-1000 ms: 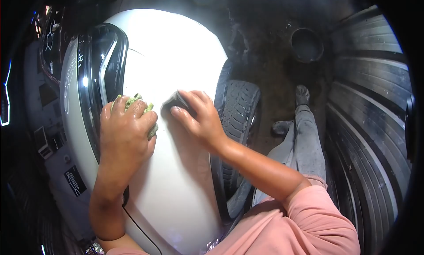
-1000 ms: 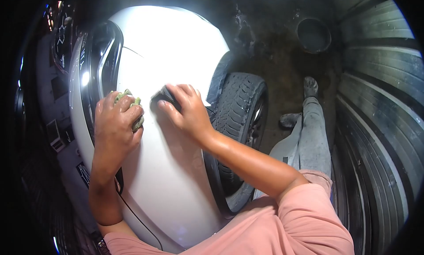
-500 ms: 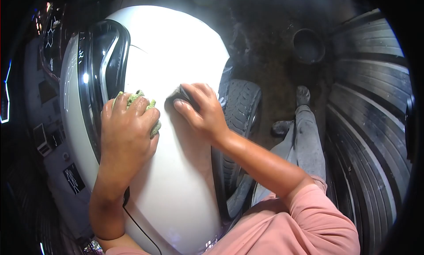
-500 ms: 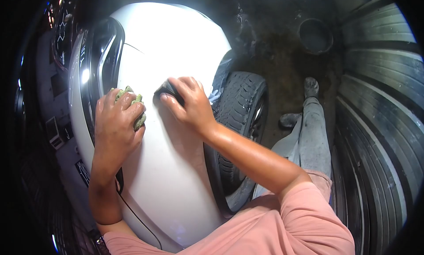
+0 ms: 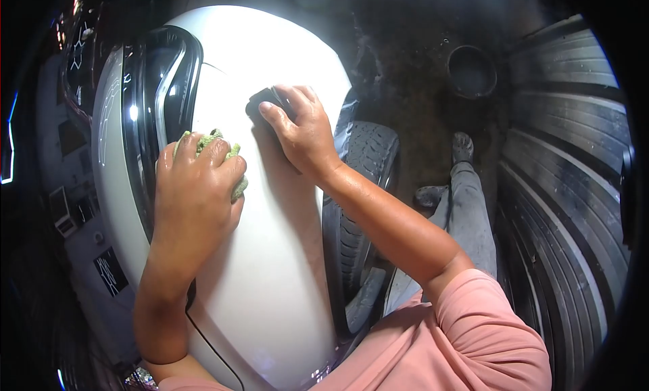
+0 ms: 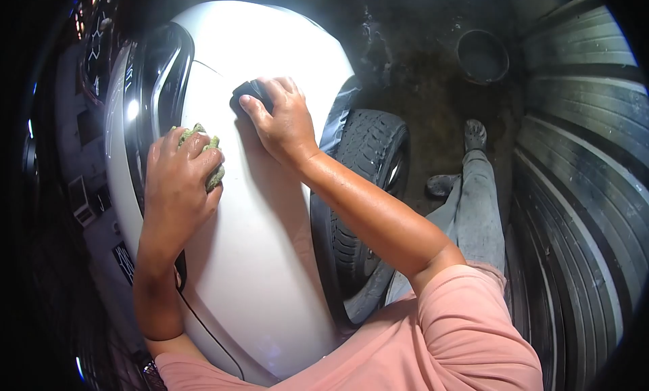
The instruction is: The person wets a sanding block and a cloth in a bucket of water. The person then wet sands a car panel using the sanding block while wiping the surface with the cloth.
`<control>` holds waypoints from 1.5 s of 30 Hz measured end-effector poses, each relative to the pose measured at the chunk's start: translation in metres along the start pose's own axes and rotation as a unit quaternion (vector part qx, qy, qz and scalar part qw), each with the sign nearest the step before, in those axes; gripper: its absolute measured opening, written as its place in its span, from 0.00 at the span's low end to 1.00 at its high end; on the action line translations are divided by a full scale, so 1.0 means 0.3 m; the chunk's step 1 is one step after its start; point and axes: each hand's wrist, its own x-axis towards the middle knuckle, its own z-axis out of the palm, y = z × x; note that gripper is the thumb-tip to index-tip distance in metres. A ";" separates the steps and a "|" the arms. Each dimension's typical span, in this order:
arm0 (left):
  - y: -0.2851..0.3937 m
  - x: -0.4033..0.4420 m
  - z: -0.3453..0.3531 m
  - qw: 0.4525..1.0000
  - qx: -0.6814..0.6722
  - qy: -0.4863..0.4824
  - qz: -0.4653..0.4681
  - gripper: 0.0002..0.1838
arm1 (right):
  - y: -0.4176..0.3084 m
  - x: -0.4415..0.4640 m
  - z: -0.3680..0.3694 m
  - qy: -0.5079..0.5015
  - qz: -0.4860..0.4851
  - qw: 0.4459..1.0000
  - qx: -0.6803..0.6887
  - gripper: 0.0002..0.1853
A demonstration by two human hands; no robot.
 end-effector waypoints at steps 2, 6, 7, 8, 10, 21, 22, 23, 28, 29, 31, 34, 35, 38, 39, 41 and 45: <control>-0.005 0.002 0.002 1.000 -0.002 0.000 -0.001 0.17 | 0.002 -0.070 -0.027 -0.032 -0.001 0.999 -0.030 0.23; -0.001 0.001 -0.001 1.000 0.000 0.002 -0.002 0.17 | -0.019 -0.318 -0.078 -0.029 -0.022 0.999 -0.033 0.25; 0.001 0.001 -0.003 1.000 -0.002 0.002 -0.002 0.17 | -0.010 -0.293 -0.071 -0.027 -0.030 0.999 -0.035 0.24; 0.002 0.001 -0.002 1.000 -0.003 0.002 -0.001 0.17 | 0.001 -0.257 -0.063 -0.025 -0.037 0.998 -0.037 0.24; 0.003 0.005 0.003 1.000 -0.003 -0.002 -0.005 0.17 | 0.003 -0.080 -0.030 -0.022 -0.008 0.999 -0.030 0.23; 0.003 0.000 -0.002 1.000 0.003 0.000 -0.003 0.15 | -0.002 -0.113 -0.018 -0.016 0.006 0.999 -0.047 0.26; 0.005 0.001 -0.007 1.000 0.003 -0.003 -0.004 0.16 | -0.007 -0.192 -0.032 -0.021 -0.007 0.998 -0.057 0.26; 0.007 0.001 -0.009 1.000 0.001 -0.008 -0.005 0.16 | -0.014 -0.293 -0.048 -0.012 -0.006 0.999 -0.050 0.26; 0.007 -0.014 -0.008 1.000 -0.003 -0.005 0.014 0.15 | -0.019 -0.188 -0.052 -0.014 0.024 0.999 -0.028 0.26; 0.006 -0.015 -0.012 1.000 0.001 -0.003 0.014 0.15 | -0.001 -0.110 -0.035 -0.003 0.046 0.999 -0.007 0.25; 0.004 -0.016 -0.006 1.000 0.004 0.002 0.014 0.15 | 0.006 -0.077 -0.020 0.017 0.052 0.998 -0.013 0.25; -0.006 -0.014 0.013 0.999 0.005 0.025 0.020 0.15 | -0.024 -0.272 -0.053 -0.013 0.027 0.999 -0.035 0.25; -0.005 -0.019 0.018 0.999 0.002 0.029 0.025 0.15 | -0.059 -0.338 -0.068 -0.017 0.049 0.998 -0.022 0.25; -0.003 -0.019 0.013 1.000 0.001 0.013 0.020 0.14 | -0.048 -0.259 -0.062 -0.017 0.057 0.998 -0.024 0.24; -0.001 -0.019 0.016 1.000 0.001 0.013 0.017 0.13 | -0.027 -0.182 -0.046 0.004 0.048 0.999 -0.009 0.23; 0.000 -0.019 0.014 1.000 0.006 0.017 0.011 0.13 | -0.009 -0.102 -0.023 0.030 0.088 0.996 0.019 0.23; -0.008 -0.015 0.025 0.999 0.006 0.034 0.017 0.13 | -0.060 -0.314 -0.061 -0.014 0.062 0.998 -0.009 0.24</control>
